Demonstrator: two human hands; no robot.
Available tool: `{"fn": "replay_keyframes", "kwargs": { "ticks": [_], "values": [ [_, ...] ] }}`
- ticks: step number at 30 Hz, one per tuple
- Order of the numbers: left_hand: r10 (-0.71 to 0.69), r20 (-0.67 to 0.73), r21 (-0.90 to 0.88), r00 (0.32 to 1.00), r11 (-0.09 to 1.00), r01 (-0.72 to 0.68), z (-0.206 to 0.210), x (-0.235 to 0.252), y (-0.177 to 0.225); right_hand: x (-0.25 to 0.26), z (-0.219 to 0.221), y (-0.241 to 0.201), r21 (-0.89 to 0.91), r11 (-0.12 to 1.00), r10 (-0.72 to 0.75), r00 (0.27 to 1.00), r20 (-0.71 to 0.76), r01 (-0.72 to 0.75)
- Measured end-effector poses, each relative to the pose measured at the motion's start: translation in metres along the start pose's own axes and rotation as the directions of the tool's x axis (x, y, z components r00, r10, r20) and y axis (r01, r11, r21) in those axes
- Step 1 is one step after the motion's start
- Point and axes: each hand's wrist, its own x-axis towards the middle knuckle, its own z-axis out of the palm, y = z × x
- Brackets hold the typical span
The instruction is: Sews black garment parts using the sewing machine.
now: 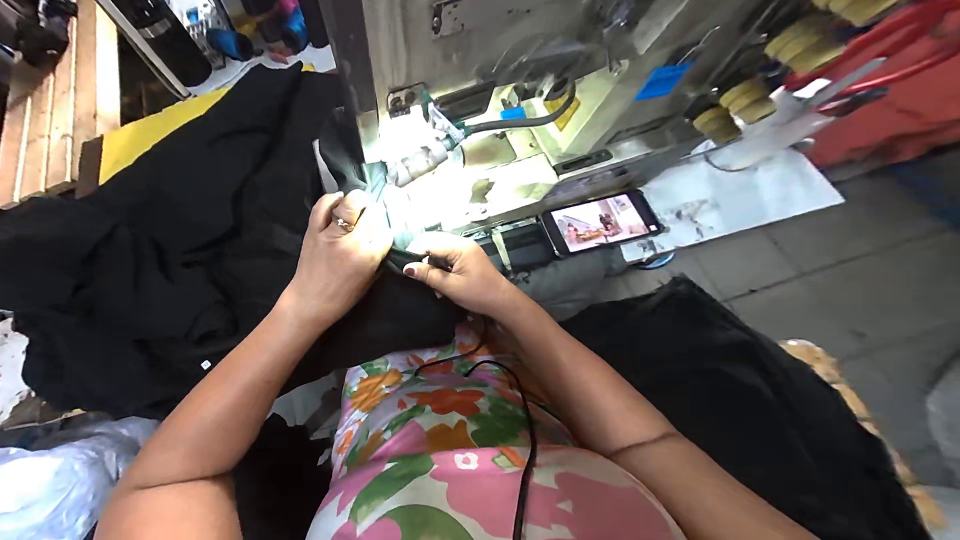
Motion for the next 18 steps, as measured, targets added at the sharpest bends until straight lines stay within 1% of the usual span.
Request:
{"fn": "replay_keyframes", "kwargs": {
  "ticks": [2, 3, 5, 7, 9, 11, 14, 18],
  "values": [
    [0.019, -0.102, 0.034, 0.995, 0.999, -0.015, 0.0, 0.003, -0.001, 0.002, -0.003, -0.002, 0.039, 0.999, -0.003, 1.0, -0.019, 0.004],
    [0.025, -0.126, 0.041, 0.992, 0.999, -0.019, 0.0, 0.004, -0.002, 0.002, -0.003, -0.003, 0.044, 0.999, -0.006, 1.0, -0.026, 0.007],
    [0.022, -0.146, -0.006, 0.989, 1.0, -0.023, 0.006, 0.001, -0.004, -0.003, 0.0, -0.002, 0.007, 1.0, -0.018, 0.998, -0.052, 0.018],
    [0.014, -0.115, -0.12, 0.993, 0.992, -0.028, 0.011, -0.001, -0.008, -0.008, 0.004, 0.005, -0.041, 0.999, -0.039, 0.995, -0.089, 0.035],
    [-0.035, -0.066, -0.234, 0.997, 0.972, 0.018, 0.018, -0.003, -0.012, -0.013, 0.01, 0.014, -0.068, 0.997, -0.052, 0.988, -0.149, 0.042],
    [-0.107, -0.01, -0.239, 0.994, 0.966, 0.101, 0.023, -0.006, -0.014, -0.011, 0.012, 0.018, -0.058, 0.998, -0.044, 0.981, -0.188, 0.034],
    [-0.177, 0.024, -0.201, 0.984, 0.963, 0.178, 0.026, -0.002, -0.014, -0.004, 0.011, 0.016, -0.016, 1.0, 0.014, 0.979, -0.201, -0.017],
    [-0.213, 0.033, -0.218, 0.977, 0.952, 0.215, 0.031, 0.006, -0.027, 0.012, 0.01, 0.015, 0.064, 0.998, 0.037, 0.967, -0.251, -0.021]
  ]
}}
